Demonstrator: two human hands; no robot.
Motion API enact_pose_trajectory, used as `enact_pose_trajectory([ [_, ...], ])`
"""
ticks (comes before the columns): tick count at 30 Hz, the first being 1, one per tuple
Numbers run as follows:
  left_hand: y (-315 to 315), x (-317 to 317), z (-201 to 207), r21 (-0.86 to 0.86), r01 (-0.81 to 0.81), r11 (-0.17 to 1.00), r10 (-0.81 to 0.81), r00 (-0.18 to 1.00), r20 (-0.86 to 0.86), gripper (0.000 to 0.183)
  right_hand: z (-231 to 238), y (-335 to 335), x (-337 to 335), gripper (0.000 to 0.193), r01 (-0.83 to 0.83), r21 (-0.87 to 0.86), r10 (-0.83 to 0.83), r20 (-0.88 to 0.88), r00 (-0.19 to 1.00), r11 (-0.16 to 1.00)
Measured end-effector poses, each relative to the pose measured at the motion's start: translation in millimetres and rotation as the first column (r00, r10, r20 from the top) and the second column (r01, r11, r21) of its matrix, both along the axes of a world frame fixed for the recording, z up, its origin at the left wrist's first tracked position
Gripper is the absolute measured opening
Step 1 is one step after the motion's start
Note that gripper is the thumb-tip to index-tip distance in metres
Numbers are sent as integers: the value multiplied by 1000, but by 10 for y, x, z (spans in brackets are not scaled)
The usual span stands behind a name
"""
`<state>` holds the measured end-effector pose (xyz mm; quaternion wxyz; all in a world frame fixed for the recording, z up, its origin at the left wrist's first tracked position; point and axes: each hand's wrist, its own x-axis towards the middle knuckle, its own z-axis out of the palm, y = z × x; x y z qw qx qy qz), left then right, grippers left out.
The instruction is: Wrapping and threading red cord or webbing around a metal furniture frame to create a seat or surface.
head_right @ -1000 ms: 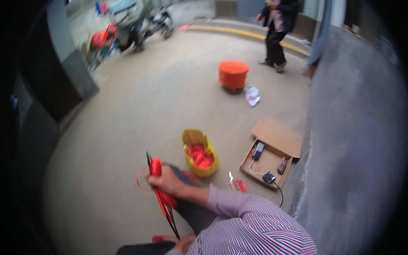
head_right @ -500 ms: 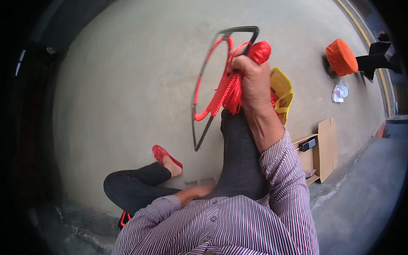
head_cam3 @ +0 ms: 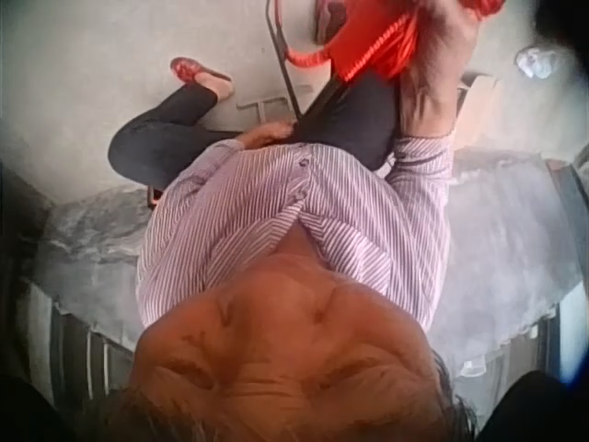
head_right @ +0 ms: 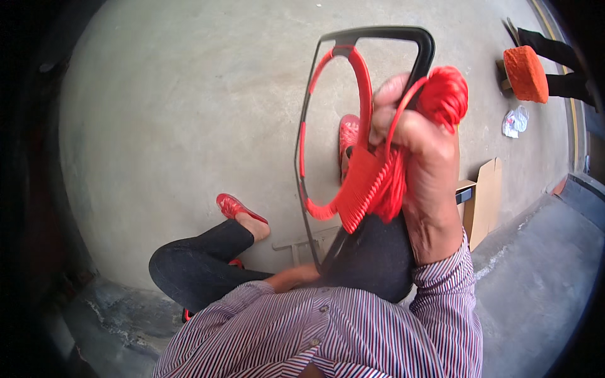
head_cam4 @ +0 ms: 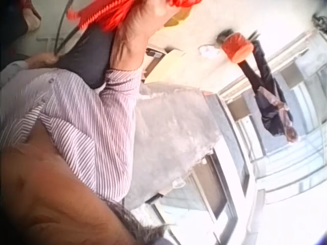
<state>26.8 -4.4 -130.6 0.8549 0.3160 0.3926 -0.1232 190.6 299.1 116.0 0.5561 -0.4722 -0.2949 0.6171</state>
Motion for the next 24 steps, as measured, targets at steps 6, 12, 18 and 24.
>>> enact_pose_trajectory([
  [6,700,-123,748,-205,-100,974,85,993,-80,40,-20,43,-15,18,40,-71,-38,30,999,997],
  [12,-319,-269,-1015,289,54,956,-110,977,181,45,42,-117,-144,16,-41,54,47,-115,992,998],
  [18,-16,-308,-831,593,57,803,-116,991,61,52,-159,-256,-106,14,-70,106,85,-148,985,992],
  [24,107,-384,-456,775,-83,626,-37,990,136,51,-154,-556,-227,13,-22,265,66,-161,985,964],
])
